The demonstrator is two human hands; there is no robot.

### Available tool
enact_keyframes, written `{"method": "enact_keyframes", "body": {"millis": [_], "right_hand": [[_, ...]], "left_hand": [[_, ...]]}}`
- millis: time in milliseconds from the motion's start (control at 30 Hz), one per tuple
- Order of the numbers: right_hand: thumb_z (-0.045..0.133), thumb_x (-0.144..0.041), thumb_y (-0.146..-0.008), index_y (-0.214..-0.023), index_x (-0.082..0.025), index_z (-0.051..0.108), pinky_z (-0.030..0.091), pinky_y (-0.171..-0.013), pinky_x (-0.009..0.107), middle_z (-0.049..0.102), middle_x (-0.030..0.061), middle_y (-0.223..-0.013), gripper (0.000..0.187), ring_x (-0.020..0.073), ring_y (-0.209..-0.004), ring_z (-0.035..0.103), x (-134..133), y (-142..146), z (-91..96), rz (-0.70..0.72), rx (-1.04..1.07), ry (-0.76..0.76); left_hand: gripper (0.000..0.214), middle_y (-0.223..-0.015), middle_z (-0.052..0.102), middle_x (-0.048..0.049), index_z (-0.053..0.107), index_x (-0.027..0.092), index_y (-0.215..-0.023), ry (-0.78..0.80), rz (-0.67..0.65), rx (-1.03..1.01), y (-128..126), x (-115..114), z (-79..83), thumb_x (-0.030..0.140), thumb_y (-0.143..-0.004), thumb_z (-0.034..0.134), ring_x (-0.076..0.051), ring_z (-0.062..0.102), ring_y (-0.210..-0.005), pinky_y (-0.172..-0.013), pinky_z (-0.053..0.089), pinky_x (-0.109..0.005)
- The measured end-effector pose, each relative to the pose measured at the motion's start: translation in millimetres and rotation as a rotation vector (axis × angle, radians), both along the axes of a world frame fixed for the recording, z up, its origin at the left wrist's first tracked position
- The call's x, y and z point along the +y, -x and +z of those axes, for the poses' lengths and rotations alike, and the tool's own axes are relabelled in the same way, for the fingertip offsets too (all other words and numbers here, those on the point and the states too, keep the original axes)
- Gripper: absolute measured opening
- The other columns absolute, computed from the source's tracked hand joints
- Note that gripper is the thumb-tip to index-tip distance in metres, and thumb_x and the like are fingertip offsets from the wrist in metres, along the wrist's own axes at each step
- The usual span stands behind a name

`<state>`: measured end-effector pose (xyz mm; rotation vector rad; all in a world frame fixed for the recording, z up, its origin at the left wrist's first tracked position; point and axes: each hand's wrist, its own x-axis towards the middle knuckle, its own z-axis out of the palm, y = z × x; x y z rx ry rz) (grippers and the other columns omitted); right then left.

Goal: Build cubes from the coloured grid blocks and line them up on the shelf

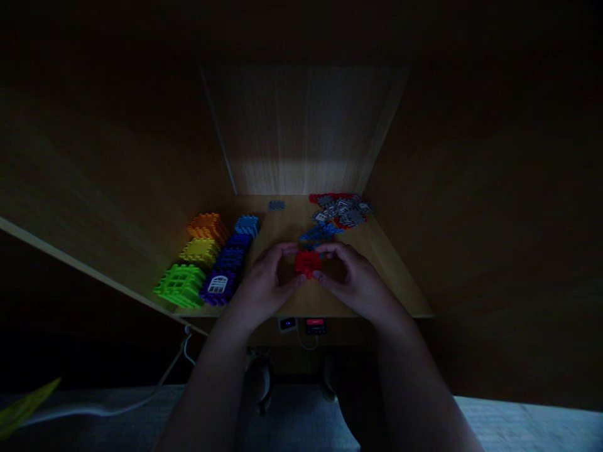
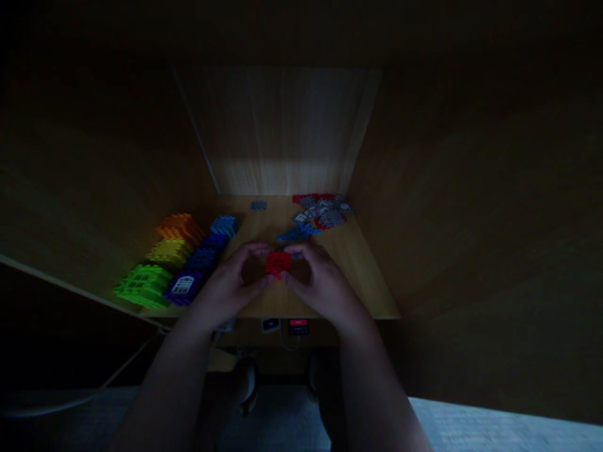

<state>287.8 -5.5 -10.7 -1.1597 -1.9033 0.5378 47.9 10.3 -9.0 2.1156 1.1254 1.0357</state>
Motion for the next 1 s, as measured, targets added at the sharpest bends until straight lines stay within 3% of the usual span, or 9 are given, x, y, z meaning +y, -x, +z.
{"method": "enact_keyframes", "body": {"millis": [800, 1000], "right_hand": [[0.070, -0.035, -0.102, -0.131, -0.031, 0.065, 0.056, -0.108, 0.047, 0.073, 0.0062, -0.131, 0.029, 0.0260, -0.123, 0.069, -1.9, 1.2, 6.2, 0.024, -0.006, -0.010], [0.064, -0.039, -0.106, -0.127, -0.030, 0.066, 0.059, -0.103, 0.047, 0.076, 0.0069, -0.126, 0.023, 0.0270, -0.116, 0.073, 1.6, 0.2, 4.2, -0.097, 0.023, -0.017]], "left_hand": [[0.050, -0.146, 0.070, -0.0086, 0.058, 0.027, -0.142, 0.001, 0.001, 0.008, -0.2, -0.2, 0.1, 0.033, -0.097, 0.078, -0.028, 0.066, -0.139, -0.121, 0.051, -0.048], [0.049, -0.147, 0.070, -0.0083, 0.058, 0.027, -0.142, 0.010, 0.001, 0.002, 0.0, -0.2, -0.6, 0.033, -0.097, 0.077, -0.028, 0.065, -0.140, -0.122, 0.050, -0.048]]}}
